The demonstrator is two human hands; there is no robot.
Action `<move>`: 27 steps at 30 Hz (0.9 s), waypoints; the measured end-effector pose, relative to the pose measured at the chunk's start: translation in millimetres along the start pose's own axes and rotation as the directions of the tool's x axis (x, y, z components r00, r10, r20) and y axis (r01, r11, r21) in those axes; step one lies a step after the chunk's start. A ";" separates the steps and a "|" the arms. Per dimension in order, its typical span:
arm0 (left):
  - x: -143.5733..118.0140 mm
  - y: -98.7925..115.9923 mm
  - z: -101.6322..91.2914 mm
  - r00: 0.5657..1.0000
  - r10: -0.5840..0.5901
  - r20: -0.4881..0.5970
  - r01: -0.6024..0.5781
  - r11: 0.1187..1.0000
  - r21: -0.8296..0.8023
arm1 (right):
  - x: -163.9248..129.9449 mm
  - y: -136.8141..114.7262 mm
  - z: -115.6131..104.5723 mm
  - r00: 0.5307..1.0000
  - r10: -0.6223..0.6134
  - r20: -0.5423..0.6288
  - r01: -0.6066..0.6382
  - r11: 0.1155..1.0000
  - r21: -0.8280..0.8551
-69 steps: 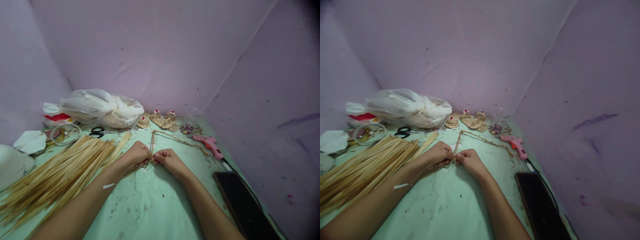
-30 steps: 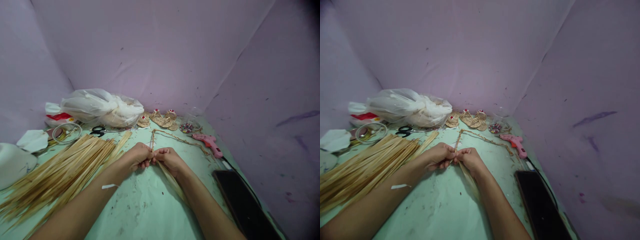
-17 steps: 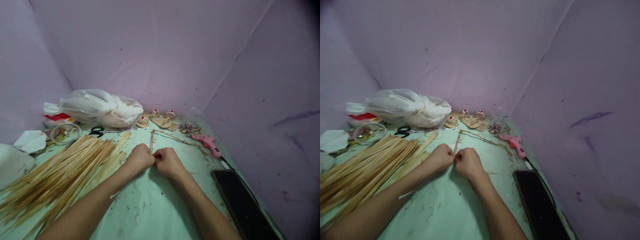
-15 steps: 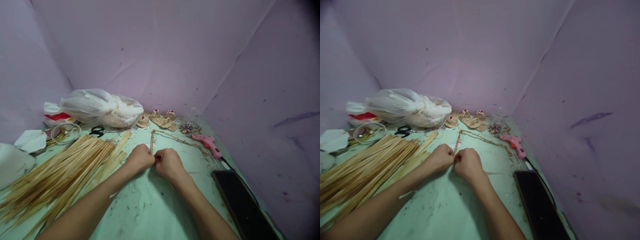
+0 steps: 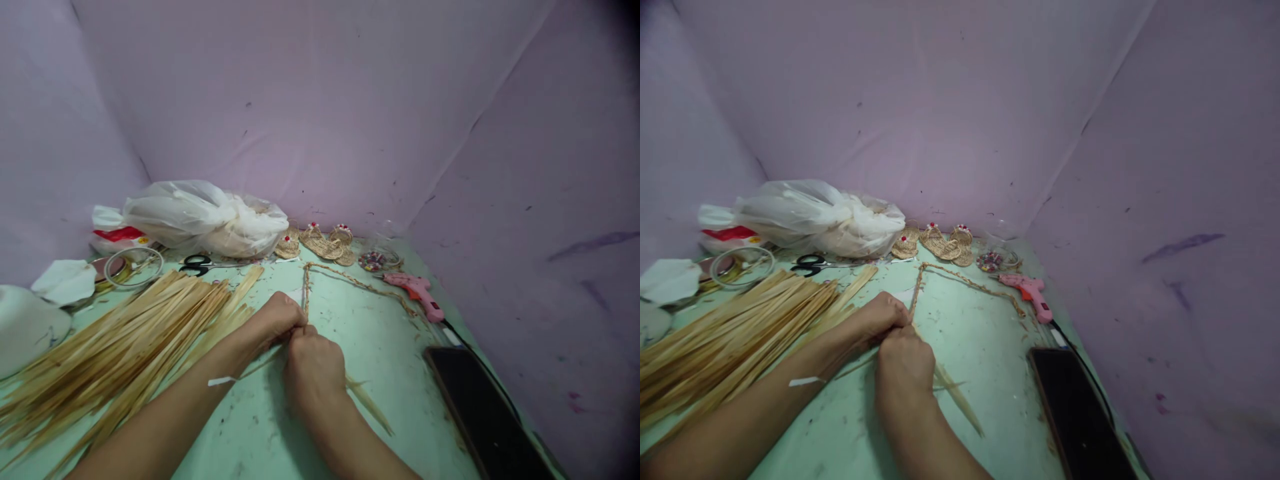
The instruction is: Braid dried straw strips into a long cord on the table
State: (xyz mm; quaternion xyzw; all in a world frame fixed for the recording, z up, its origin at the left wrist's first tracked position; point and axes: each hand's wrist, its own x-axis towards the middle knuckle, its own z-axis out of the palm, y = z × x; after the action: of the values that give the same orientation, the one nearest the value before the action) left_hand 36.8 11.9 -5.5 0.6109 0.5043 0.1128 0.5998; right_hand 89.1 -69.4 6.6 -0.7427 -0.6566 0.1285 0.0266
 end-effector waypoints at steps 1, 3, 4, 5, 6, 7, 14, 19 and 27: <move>0.3 -0.1 -1.8 1.000 0.008 0.016 -0.008 1.000 -0.005 | -3.4 -4.2 0.5 1.000 0.003 0.015 -0.003 1.000 -0.007; -0.2 1.0 -5.0 0.999 0.011 0.036 -0.011 1.000 0.001 | -11.5 -9.9 -5.5 0.997 0.000 0.075 0.001 1.000 -0.019; -0.9 1.9 -6.4 0.999 0.007 0.045 -0.007 1.000 0.003 | -15.6 -10.3 -11.9 0.993 -0.020 0.117 0.022 1.000 -0.013; -1.7 2.7 -7.7 0.998 0.001 0.058 -0.002 1.000 0.002 | -18.9 -8.5 -20.0 0.989 -0.041 0.145 0.041 0.999 0.005; -2.5 3.2 -8.9 0.998 -0.001 0.068 0.002 1.000 -0.005 | -20.8 -4.3 -28.8 0.987 -0.056 0.151 0.051 0.998 0.036; -3.2 3.3 -9.8 0.997 0.000 0.078 0.002 1.000 -0.015 | -20.7 2.0 -37.2 0.992 -0.048 0.116 0.038 0.996 0.082; -2.2 -2.5 -13.3 0.983 0.085 0.166 -0.069 0.993 -0.095 | 30.3 51.0 -21.5 0.985 0.168 -0.032 -0.115 0.789 0.604; -0.3 -3.3 -13.3 0.983 0.111 0.145 -0.110 0.994 -0.019 | 47.9 54.9 10.7 0.986 0.140 0.096 -0.165 0.661 0.732; -19.1 11.6 -11.3 0.965 0.201 -0.166 -0.026 0.708 0.706 | 48.1 53.2 13.4 0.975 0.211 0.074 -0.193 0.633 0.750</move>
State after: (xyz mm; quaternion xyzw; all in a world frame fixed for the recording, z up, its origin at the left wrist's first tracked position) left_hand 25.1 7.2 16.1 0.8044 0.5368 0.0211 0.2538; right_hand 142.7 -31.1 -24.9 -0.7347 -0.4567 0.3831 0.3238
